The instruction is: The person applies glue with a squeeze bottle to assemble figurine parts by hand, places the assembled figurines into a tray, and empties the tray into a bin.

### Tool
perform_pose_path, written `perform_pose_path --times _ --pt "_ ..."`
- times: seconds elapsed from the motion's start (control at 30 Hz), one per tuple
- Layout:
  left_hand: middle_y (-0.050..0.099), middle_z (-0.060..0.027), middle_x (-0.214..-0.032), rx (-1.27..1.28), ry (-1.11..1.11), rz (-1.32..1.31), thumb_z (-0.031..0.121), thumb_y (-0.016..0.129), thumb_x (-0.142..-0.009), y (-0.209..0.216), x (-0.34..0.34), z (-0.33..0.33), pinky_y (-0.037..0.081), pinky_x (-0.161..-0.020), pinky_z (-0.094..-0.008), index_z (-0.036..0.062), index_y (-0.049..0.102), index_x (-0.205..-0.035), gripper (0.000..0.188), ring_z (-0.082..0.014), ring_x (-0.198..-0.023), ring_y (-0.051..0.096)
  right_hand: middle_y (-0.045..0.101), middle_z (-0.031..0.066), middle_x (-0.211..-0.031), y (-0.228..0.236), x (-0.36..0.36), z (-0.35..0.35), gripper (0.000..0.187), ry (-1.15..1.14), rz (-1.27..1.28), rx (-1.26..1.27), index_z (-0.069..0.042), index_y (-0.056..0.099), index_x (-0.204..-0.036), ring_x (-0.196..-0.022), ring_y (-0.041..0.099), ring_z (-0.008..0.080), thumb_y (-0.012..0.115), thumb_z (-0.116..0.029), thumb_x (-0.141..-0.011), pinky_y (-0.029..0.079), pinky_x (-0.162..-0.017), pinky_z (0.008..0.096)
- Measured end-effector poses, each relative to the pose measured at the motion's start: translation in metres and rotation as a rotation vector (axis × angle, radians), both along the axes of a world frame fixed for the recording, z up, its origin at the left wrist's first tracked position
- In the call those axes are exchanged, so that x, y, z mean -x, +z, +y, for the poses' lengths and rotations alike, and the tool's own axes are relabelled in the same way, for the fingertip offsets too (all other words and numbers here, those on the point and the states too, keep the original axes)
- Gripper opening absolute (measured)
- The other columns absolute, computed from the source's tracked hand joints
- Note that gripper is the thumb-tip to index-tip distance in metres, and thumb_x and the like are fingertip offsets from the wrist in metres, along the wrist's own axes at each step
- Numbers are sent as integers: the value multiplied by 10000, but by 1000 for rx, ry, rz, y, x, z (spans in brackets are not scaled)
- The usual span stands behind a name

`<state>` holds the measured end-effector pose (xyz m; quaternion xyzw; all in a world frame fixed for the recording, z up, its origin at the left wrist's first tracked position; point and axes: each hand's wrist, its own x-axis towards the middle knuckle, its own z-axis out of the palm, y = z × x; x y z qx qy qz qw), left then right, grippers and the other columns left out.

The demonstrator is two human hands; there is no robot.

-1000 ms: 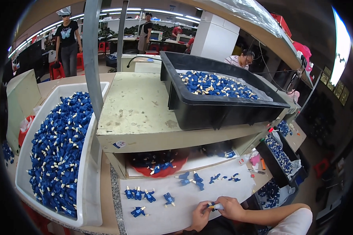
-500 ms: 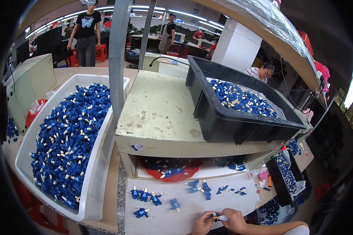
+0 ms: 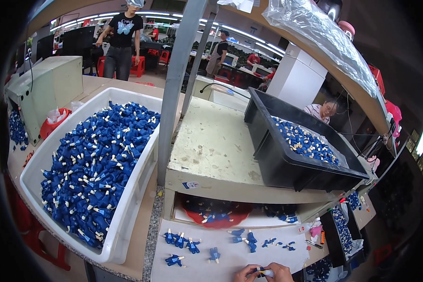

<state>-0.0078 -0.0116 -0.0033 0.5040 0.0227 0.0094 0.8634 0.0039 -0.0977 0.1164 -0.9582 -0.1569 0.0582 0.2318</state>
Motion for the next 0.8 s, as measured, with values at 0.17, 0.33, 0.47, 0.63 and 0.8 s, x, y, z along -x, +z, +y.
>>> perform_pose_path --times 0.17,0.33,0.47,0.63,0.8 --pt "551 -60 -708 3 -1 -96 39 521 -801 1 0 4 424 -583 -244 15 532 -893 95 -115 -630 498 543 202 -763 -4 2 1 183 1 -10 16 11 550 -849 -743 526 382 553 13 -666 423 -645 383" --pt "527 -67 -725 16 -44 -101 25 500 -807 17 3 16 422 -598 -259 9 524 -881 80 -122 -638 489 534 202 -764 2 4 6 168 -23 -30 27 20 549 -844 -727 519 382 547 25 -676 418 -653 379" --pt "511 -53 -716 19 -75 -63 10 482 -813 16 1 17 424 -601 -264 2 520 -882 79 -130 -656 484 520 201 -746 2 4 9 156 19 -56 23 20 544 -836 -704 506 381 545 24 -681 412 -636 387" --pt "510 -54 -719 103 -61 -66 -20 485 -794 14 2 18 424 -599 -253 -4 517 -881 93 -119 -650 482 517 201 -747 0 2 7 176 49 -41 11 17 540 -863 -706 505 388 533 23 -687 406 -628 402" --pt "507 -55 -716 89 -81 -82 -33 482 -792 12 1 15 425 -593 -246 -9 517 -879 97 -101 -645 474 539 194 -767 4 2 10 172 -12 -3 6 16 549 -856 -731 525 374 531 19 -685 420 -655 386"
